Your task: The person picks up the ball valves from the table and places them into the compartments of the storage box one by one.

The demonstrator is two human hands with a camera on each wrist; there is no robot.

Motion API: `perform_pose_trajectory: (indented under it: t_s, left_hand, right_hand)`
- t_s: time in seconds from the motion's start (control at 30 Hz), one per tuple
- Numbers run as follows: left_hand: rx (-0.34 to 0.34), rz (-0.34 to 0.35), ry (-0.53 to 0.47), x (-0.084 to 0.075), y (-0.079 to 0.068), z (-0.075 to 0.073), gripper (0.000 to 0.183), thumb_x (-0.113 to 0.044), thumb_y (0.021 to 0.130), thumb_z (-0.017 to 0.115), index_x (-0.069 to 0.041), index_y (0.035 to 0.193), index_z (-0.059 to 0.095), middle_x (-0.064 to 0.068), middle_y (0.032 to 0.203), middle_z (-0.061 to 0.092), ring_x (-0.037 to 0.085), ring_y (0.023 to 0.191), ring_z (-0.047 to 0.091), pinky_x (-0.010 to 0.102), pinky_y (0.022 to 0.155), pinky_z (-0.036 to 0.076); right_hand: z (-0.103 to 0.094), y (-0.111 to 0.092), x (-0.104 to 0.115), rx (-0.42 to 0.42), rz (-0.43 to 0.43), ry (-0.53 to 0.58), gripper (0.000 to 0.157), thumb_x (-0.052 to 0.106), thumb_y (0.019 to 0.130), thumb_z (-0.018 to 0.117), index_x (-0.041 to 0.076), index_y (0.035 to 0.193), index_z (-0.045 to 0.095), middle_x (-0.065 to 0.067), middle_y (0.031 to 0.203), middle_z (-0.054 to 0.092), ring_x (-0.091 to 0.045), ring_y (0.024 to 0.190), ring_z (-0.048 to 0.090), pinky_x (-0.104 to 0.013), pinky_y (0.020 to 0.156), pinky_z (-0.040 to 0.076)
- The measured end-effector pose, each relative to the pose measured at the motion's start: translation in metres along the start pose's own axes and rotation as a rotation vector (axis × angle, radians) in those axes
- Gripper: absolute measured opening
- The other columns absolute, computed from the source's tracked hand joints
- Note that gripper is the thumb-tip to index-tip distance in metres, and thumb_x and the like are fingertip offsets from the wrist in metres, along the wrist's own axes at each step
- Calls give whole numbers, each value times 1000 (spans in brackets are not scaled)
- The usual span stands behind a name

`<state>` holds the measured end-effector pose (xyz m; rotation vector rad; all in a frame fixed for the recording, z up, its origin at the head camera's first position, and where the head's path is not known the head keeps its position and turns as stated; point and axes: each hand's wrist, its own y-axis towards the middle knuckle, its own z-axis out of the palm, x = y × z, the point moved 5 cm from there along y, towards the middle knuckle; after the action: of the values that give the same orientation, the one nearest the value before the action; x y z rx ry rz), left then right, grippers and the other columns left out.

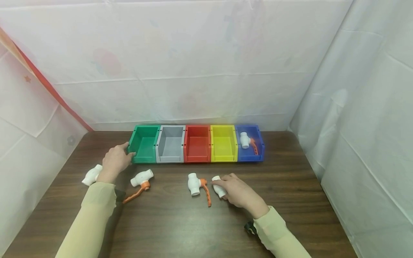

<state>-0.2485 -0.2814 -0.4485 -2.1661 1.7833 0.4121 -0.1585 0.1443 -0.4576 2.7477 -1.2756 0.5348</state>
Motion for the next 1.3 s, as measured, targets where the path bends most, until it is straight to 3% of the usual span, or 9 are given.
perform_pose_trajectory:
  t_s: [0.33,0.73,1.3]
  left_hand:
    - [22,-7,1,-1,-1,0,62,-27,100,60,-3,153,37,33,132,54,35,67,60,43,52,48]
    - [6,-6,3,0,2,1,62,-27,100,60,-3,153,38,33,134,53,38,71,61,43,52,47]
    - [-2,-5,-1,2,3,1,62,-28,100,61,-3,152,39,34,134,53,38,71,61,42,51,47]
  right_hand:
    - [-4,-5,1,-59,-18,-15,57,7,79,85,19,132,65,-3,120,64,-22,111,55,-42,93,51]
    - [-15,-9,-4,-136,0,3,60,10,79,86,21,134,62,-4,122,59,-22,114,50,-40,93,51]
    - [-41,-3,-5,-305,22,-20,65,9,77,87,23,135,61,-5,121,56,-22,112,48,-41,93,52]
